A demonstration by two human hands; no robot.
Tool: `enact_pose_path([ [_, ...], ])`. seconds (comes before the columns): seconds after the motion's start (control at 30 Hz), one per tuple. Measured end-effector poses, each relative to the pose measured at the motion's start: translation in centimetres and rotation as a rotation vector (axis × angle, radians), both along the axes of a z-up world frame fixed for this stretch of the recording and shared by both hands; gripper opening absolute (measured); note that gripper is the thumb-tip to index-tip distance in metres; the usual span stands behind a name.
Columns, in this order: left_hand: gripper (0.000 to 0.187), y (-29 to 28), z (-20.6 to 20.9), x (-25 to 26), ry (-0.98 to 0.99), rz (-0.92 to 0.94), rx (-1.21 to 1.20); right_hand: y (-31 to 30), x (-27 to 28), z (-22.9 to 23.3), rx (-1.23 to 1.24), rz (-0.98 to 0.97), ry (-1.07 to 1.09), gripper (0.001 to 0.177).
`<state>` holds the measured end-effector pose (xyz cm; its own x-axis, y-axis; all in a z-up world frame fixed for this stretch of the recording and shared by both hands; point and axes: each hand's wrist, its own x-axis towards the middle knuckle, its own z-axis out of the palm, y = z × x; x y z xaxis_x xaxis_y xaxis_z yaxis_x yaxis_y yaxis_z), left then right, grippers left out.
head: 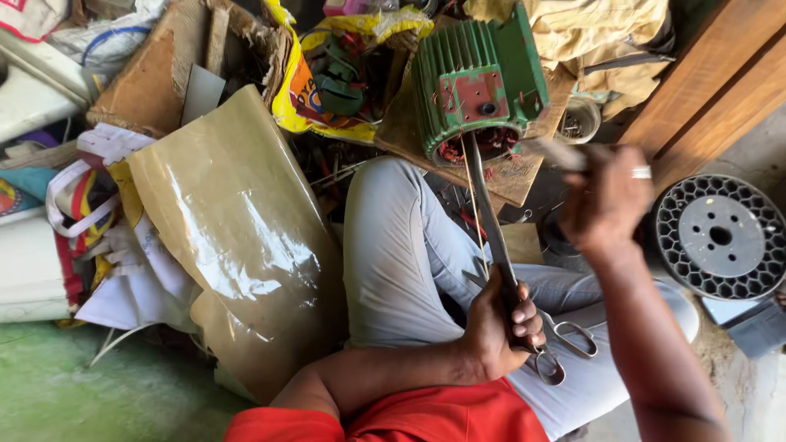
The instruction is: The person is repairing a green electric motor by hand. They use a wooden stick to adjust copper windings, cut a piece of cardboard with scissors, and use pliers and a hammer to secure the components.
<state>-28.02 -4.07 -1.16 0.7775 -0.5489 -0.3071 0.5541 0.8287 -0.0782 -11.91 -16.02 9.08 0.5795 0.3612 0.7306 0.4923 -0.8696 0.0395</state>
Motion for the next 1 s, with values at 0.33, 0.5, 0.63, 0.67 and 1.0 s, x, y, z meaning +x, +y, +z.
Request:
enact_pose_path([
  [0.33, 0.058, -0.9, 1.3, -0.2, 0.030, 0.056, 0.018, -1.3, 2.5, -5.1, 0.533, 0.465, 0.093, 0.021],
  [0.5, 0.057, -0.8, 1.0, -0.2, 0.039, 0.054, 0.026, 0.1, 1.5, -5.8, -0.025, 0.371, 0.162, 0.030],
  [0.63, 0.060, -0.7, 0.7, 0.4, 0.030, 0.045, -0.009, -1.0, 1.3, -4.7, 0.026, 0.347, 0.234, 0.030],
  [0.67, 0.060, -0.3, 1.1, 0.7, 0.037, 0.024, -0.007, -1.2, 1.8, -4.1, 0.082, 0.347, 0.191, 0.027],
  [1.0, 0.053, -0.6, 2.8, 5.6, -0.015, 0.150, -0.113, -3.6, -0.5, 1.5, 0.234, 0.406, -0.077, 0.027],
])
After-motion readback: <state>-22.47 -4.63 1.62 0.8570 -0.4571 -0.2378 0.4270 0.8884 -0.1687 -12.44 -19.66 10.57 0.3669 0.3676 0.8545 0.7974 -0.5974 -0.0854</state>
